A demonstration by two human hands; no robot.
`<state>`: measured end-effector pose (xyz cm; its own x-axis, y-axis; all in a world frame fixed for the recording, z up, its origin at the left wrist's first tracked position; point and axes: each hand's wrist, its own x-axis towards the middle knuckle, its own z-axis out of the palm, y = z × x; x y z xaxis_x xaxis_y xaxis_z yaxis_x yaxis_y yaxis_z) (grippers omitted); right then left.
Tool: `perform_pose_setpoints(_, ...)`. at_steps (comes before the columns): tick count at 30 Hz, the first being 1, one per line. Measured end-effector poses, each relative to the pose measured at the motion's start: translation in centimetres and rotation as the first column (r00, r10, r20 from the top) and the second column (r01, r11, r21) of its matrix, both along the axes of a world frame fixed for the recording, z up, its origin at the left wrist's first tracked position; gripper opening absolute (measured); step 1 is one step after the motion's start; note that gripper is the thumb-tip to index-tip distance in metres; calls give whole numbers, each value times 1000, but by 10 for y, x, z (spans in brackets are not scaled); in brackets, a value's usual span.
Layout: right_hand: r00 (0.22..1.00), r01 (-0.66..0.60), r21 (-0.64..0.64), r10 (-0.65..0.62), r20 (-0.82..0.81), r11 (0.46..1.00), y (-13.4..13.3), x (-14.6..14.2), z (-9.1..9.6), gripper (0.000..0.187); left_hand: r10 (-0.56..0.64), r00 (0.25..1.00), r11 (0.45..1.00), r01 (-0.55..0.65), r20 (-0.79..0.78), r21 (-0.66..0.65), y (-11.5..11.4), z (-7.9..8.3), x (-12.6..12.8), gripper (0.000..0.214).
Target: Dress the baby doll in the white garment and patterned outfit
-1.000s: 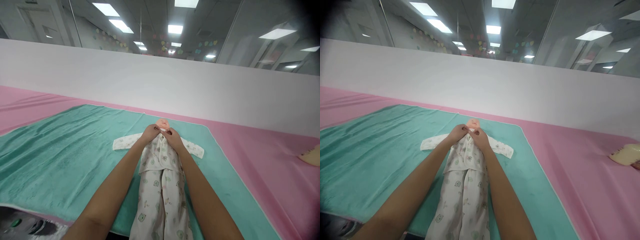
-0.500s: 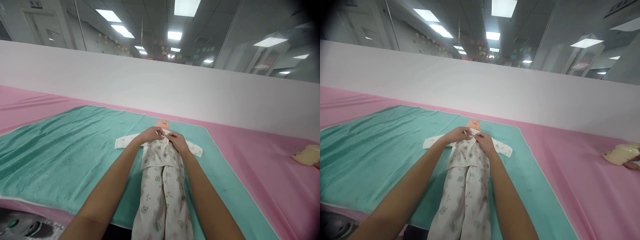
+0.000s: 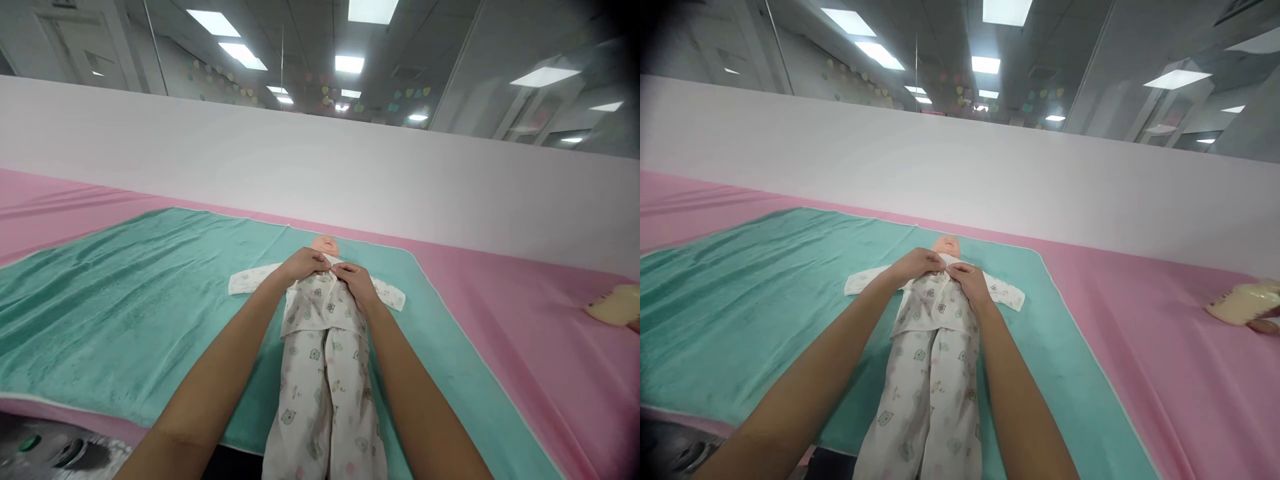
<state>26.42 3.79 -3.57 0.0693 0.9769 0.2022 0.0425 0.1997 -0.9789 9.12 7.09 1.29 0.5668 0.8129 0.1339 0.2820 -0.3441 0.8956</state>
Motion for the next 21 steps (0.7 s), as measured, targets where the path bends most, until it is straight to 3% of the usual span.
perform_pose_setpoints(11, 999, -26, 10, 26, -36, 1000, 0, 1, 1, 26, 94, 950, 975, -27, -299, 218, -13, 14, 1, 19)
perform_pose_setpoints(14, 1000, -12, 0, 12, -29, 1000, -1, 0, 2, 27, 54, 943, 958, 44, -329, 284, -11, 13, -2, 18)
perform_pose_setpoints(16, 999, 2, -6, -2, -32, 1000, -1, 0, 3, 27, 89, 946, 946, 17, -310, 323, -8, 9, -2, 19)
perform_pose_setpoints(18, 999, 3, -3, -4, -47, 1000, 0, 0, 2, 27, 117, 960, 959, -43, -253, 280, -5, 5, -1, 22)
perform_pose_setpoints(21, 998, 6, 3, -6, -62, 1000, 2, 1, -1, 27, 84, 990, 996, -79, -113, 52, -3, 2, 3, 23)
